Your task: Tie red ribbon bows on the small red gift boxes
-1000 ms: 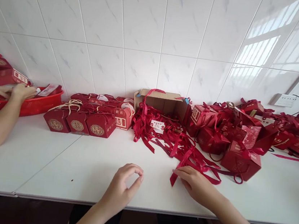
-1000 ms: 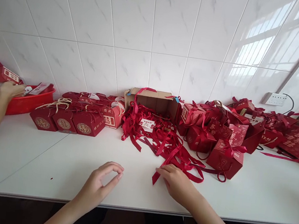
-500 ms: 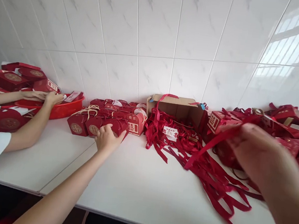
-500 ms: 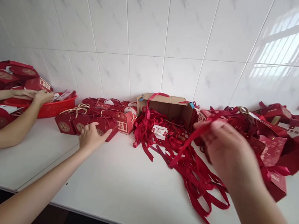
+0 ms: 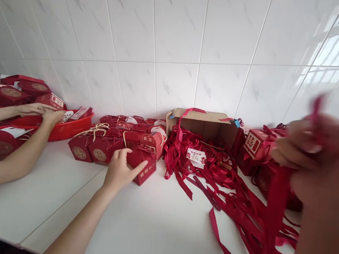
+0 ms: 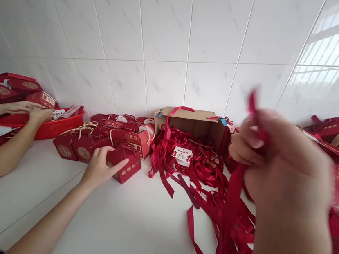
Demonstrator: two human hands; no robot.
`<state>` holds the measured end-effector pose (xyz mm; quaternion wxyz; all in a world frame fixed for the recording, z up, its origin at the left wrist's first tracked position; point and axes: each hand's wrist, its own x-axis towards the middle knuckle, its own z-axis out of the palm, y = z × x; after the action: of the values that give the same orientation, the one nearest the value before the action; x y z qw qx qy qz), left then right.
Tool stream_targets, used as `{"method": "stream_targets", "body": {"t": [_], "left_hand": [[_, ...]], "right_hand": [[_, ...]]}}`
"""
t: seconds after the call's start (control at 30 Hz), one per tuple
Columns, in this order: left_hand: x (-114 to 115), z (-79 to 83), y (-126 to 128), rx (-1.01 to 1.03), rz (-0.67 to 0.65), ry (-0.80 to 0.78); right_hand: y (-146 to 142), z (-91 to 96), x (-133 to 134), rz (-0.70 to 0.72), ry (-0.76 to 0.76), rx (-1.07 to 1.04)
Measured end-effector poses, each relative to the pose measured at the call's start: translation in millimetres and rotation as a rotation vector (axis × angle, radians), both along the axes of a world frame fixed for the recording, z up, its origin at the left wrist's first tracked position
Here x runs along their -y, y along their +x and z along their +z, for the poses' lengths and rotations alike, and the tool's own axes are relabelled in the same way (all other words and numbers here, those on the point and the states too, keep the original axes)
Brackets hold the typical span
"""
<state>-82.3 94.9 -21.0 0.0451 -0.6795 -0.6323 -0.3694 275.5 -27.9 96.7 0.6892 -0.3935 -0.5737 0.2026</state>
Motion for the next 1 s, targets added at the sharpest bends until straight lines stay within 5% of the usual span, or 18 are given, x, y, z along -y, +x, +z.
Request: {"method": "stream_targets", "body": {"t": [0.07, 0.17, 0.23, 0.4, 0.53, 0.7, 0.87, 1.0], "left_hand": [[16, 2.1, 11, 0.030, -0.286, -0.092], [29, 8.5, 27, 0.084, -0.620, -0.322], [26, 13.1, 36, 0.182, -0.727, -0.458], [-1, 21.6, 57, 0.557, -0.514, -0.538], [7, 24.2, 64, 0.457, -0.425, -0.350], [36, 19.7, 69, 0.033, -0.557, -0.098], [42, 12.1, 77, 0.026, -0.720, -0.128], [44, 13.3, 76, 0.011, -0.703, 0.062]], "right_hand": [[-18, 0.2, -10, 0.145, -0.096, -0.004], [-34, -8.3, -28, 0.239, -0.439, 0.372], [-38, -16.6, -39, 0.296, -0.590, 0.627], [-39, -28.3, -49, 0.317, -0.651, 0.788], [-37, -30.1, -52, 0.291, -0.668, 0.756], [-35, -35.9, -60, 0.253, -0.697, 0.725], [-38, -42.1, -65, 0.256, -0.696, 0.694], [-41, -45.0, -67, 0.237, -0.676, 0.717]]}}
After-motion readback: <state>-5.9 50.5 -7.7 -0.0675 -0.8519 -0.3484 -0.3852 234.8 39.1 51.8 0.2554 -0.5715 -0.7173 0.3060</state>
